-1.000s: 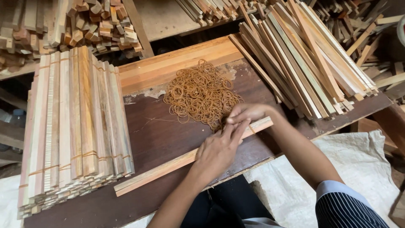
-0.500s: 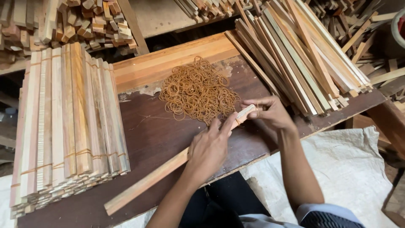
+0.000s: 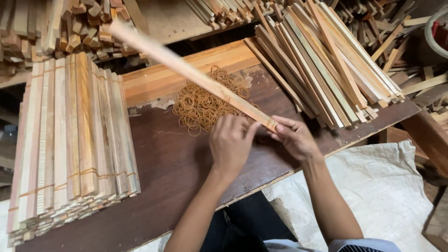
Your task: Inserting thin wood strips into a bundle secured by rubber bands
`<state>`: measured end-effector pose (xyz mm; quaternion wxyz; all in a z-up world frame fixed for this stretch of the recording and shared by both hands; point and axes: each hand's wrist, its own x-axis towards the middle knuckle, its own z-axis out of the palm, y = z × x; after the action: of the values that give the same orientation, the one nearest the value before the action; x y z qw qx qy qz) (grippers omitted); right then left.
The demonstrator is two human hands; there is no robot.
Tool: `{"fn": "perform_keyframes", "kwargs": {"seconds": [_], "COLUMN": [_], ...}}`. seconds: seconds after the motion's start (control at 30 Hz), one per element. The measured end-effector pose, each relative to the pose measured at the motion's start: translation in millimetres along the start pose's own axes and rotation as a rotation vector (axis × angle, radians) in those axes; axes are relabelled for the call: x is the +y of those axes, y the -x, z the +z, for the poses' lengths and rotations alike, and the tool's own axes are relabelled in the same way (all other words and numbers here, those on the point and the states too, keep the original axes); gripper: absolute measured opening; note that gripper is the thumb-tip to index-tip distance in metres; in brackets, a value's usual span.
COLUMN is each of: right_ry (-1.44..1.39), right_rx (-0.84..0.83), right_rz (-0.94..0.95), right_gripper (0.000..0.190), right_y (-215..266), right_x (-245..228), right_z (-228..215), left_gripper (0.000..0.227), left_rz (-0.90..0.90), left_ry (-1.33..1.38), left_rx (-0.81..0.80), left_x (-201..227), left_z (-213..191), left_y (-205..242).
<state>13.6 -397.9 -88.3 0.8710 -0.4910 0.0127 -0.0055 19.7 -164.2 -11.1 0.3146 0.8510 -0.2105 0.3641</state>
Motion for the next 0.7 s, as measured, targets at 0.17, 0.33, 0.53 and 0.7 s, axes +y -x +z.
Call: {"fn": "perform_keyframes", "kwargs": {"seconds": [0.17, 0.33, 0.53, 0.7], "right_ry": [0.001, 0.207, 0.458, 0.383], "right_rx": [0.025, -0.055, -0.226, -0.360], "right_rz": [0.004, 0.078, 0.169, 0.347], "right_gripper": [0.048, 0.053, 0.019, 0.022], "right_y": [31, 32, 21, 26], "right_x": [1, 3, -7, 6], "right_z": [77, 115, 158, 162], "left_gripper": [0.040, 0.042, 0.031, 0.032], "left_rz": [-0.553, -0.739, -0.770, -0.812], "left_ry": [0.642, 0.948, 0.948, 0.952], "left_rx": [-0.198, -0.229, -0.292, -0.357], "left_x": [-15, -53, -72, -99], "left_z": [-34, -29, -47, -38], "left_y": [-27, -12, -17, -7]}}
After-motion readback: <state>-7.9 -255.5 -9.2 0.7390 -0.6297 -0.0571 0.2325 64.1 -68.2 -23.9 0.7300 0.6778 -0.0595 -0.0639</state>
